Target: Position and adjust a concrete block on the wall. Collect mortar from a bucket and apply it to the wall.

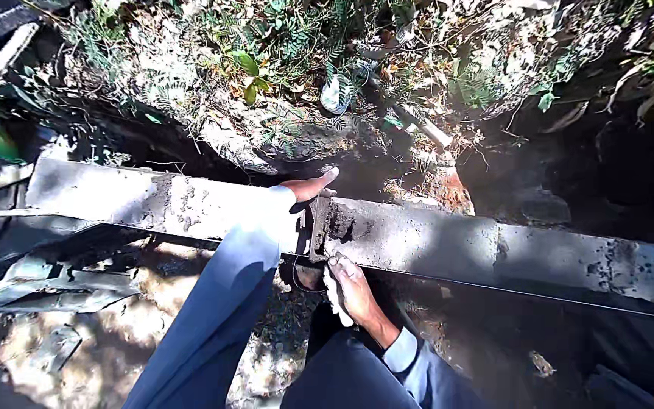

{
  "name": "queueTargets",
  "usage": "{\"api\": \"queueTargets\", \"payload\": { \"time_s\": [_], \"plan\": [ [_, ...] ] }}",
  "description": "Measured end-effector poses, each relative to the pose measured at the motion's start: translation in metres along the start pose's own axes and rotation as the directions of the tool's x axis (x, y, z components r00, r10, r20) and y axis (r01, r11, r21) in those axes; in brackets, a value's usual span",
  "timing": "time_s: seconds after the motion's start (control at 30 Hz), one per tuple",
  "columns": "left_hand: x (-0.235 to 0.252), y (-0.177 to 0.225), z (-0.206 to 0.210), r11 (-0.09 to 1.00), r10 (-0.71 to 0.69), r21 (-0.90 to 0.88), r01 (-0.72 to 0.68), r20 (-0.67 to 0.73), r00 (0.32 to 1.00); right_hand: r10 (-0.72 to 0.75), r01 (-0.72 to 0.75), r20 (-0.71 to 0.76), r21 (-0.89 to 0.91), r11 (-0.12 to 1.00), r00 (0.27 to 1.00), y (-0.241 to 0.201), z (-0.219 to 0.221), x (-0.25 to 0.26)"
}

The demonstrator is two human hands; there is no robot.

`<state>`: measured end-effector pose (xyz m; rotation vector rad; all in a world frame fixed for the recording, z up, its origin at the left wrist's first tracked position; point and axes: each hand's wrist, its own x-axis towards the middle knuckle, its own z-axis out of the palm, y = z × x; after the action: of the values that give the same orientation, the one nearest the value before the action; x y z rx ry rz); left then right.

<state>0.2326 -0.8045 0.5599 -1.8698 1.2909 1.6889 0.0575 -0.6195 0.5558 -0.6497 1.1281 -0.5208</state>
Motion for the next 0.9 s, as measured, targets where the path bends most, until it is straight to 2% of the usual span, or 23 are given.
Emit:
{"api": "queueTargets", "payload": {
  "time_s": [0.07,0.1,0.2,0.27,0.4,0.5,0.57,0.63,0.7,0.8,0.9],
  "plan": [
    [0.019,-0.015,0.002,0.992,0.088,-0.098,-0.080,0.077,0.993,0.102,-0.101,-0.014,0.043,0.994,0.995,0.012,0.004,0.009],
    [0.023,-0.018,0.002,0.989,0.105,-0.115,-0.094,0.099,0.990,0.136,-0.135,-0.032,0.009,0.991,0.990,0.015,0.003,0.015],
    [0.007,0.000,0.001,0.997,0.043,-0.070,-0.039,0.058,0.997,0.109,-0.111,-0.045,-0.052,0.992,0.993,0.011,0.008,0.017],
    [-0.008,0.008,0.010,0.995,0.013,-0.098,-0.012,0.009,1.000,0.154,-0.158,-0.076,-0.058,0.986,0.985,0.016,0.012,0.014],
    [0.009,0.000,-0.001,0.999,0.038,0.011,-0.039,0.079,0.996,0.076,-0.089,-0.088,-0.161,0.983,0.993,0.019,0.017,0.012],
    [0.008,-0.006,0.004,1.000,0.009,0.004,-0.009,0.087,0.996,0.173,-0.190,-0.144,-0.114,0.975,0.974,0.026,0.016,0.014],
    [0.012,-0.005,0.001,0.999,0.027,-0.022,-0.025,0.083,0.996,0.111,-0.134,-0.130,-0.185,0.974,0.985,0.019,0.019,0.008],
    [0.015,-0.014,0.004,0.988,0.073,-0.140,-0.059,0.096,0.993,0.041,-0.043,-0.013,-0.261,0.964,0.999,0.016,0.027,-0.011],
    [0.009,-0.012,0.002,0.964,0.124,-0.245,-0.100,0.086,0.989,0.065,-0.043,0.095,-0.225,0.973,0.993,0.011,0.028,-0.006],
    [-0.015,0.008,0.011,0.961,0.077,-0.267,-0.074,0.003,0.997,0.173,-0.172,-0.016,0.038,0.984,0.985,0.017,0.026,0.005],
    [-0.011,0.000,0.012,0.970,0.110,-0.222,-0.104,0.013,0.994,0.126,-0.127,-0.024,-0.044,0.991,0.992,0.018,0.026,-0.005]
  ]
}}
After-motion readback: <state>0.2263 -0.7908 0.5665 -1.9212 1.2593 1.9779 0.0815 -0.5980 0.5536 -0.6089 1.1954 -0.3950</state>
